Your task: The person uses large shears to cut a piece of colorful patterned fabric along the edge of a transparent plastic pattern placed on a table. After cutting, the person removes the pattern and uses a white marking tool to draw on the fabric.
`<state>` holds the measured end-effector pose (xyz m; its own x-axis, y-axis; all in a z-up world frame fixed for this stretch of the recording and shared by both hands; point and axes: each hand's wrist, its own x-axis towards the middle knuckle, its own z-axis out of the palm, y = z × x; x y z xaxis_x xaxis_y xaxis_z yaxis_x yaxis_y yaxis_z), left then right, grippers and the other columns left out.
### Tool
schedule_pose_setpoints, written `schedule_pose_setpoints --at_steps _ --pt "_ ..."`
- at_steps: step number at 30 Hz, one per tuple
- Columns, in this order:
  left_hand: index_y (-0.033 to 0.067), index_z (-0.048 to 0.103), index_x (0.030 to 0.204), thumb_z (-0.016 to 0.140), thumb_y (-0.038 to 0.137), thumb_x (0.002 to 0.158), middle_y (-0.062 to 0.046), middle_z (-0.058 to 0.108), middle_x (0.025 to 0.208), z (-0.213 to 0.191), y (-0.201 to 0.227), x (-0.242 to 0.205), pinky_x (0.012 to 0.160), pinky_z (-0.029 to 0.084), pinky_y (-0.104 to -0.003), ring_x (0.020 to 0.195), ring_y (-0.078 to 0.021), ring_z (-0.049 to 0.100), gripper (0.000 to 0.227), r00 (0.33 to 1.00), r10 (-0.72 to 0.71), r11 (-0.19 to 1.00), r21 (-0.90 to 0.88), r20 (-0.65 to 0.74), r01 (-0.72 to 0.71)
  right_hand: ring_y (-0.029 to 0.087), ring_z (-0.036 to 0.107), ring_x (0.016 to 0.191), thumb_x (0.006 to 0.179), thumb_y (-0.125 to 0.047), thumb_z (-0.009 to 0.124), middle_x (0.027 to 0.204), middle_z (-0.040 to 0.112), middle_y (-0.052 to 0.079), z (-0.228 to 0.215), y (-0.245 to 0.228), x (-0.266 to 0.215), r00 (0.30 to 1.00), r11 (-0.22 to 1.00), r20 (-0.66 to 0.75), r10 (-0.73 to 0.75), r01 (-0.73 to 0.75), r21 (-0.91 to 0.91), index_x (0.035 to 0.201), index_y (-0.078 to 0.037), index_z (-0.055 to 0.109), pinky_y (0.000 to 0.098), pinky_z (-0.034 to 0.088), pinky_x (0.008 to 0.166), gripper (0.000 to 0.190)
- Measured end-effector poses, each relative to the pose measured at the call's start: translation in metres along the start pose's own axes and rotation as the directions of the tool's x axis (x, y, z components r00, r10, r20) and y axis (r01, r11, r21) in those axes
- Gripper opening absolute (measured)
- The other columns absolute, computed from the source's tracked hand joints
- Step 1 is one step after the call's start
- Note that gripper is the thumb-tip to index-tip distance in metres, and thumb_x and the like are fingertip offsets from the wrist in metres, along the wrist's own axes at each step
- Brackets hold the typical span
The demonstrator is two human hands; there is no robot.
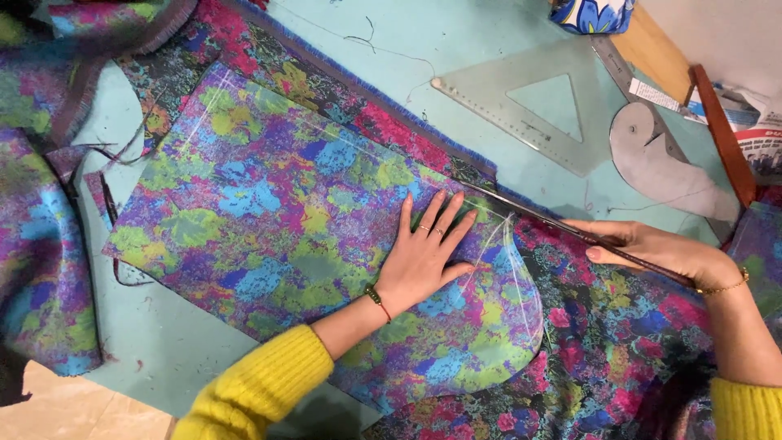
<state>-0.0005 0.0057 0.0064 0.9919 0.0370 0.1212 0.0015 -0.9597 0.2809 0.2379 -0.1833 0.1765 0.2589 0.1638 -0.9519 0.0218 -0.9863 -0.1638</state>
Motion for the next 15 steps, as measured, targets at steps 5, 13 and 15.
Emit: schedule_pose_setpoints --at_steps 5,13,15 --pt "0.0199 0.024 0.166 0.035 0.076 0.1 -0.011 0.014 0.172 0.0 0.0 0.0 0.124 0.016 -0.068 0.159 -0.0336 0.015 0.087 1.0 -0.002 1.0 -0.005 0.002 0.002 0.019 0.027 0.064 0.088 -0.031 0.066 0.07 0.029 0.005 -0.003 0.017 0.009 0.999 0.997 0.036 -0.026 0.024 0.067 0.159 -0.032 0.056 0.0352 0.025 0.06 0.072" --pt "0.0142 0.026 0.165 0.037 0.075 0.1 -0.015 0.014 0.171 -0.006 0.0 0.0 0.125 0.015 -0.066 0.159 -0.0332 0.013 0.09 1.0 -0.01 1.0 -0.003 -0.017 0.01 0.006 0.035 0.155 0.082 -0.05 0.056 0.169 0.038 -0.015 0.001 0.007 0.019 0.972 0.973 0.136 -0.191 0.205 -0.101 0.159 -0.031 0.039 0.0332 0.03 0.125 0.081" --pt "0.0131 0.026 0.165 0.038 0.075 0.1 -0.015 0.013 0.171 -0.008 0.0 -0.001 0.126 0.015 -0.066 0.159 -0.0331 0.012 0.091 1.0 -0.012 1.0 0.012 -0.025 0.012 0.007 0.03 0.157 0.081 -0.053 0.054 0.171 0.034 -0.015 0.004 0.003 0.024 0.963 0.963 0.145 -0.227 0.245 -0.117 0.159 -0.031 0.037 0.0348 0.028 0.125 0.083"
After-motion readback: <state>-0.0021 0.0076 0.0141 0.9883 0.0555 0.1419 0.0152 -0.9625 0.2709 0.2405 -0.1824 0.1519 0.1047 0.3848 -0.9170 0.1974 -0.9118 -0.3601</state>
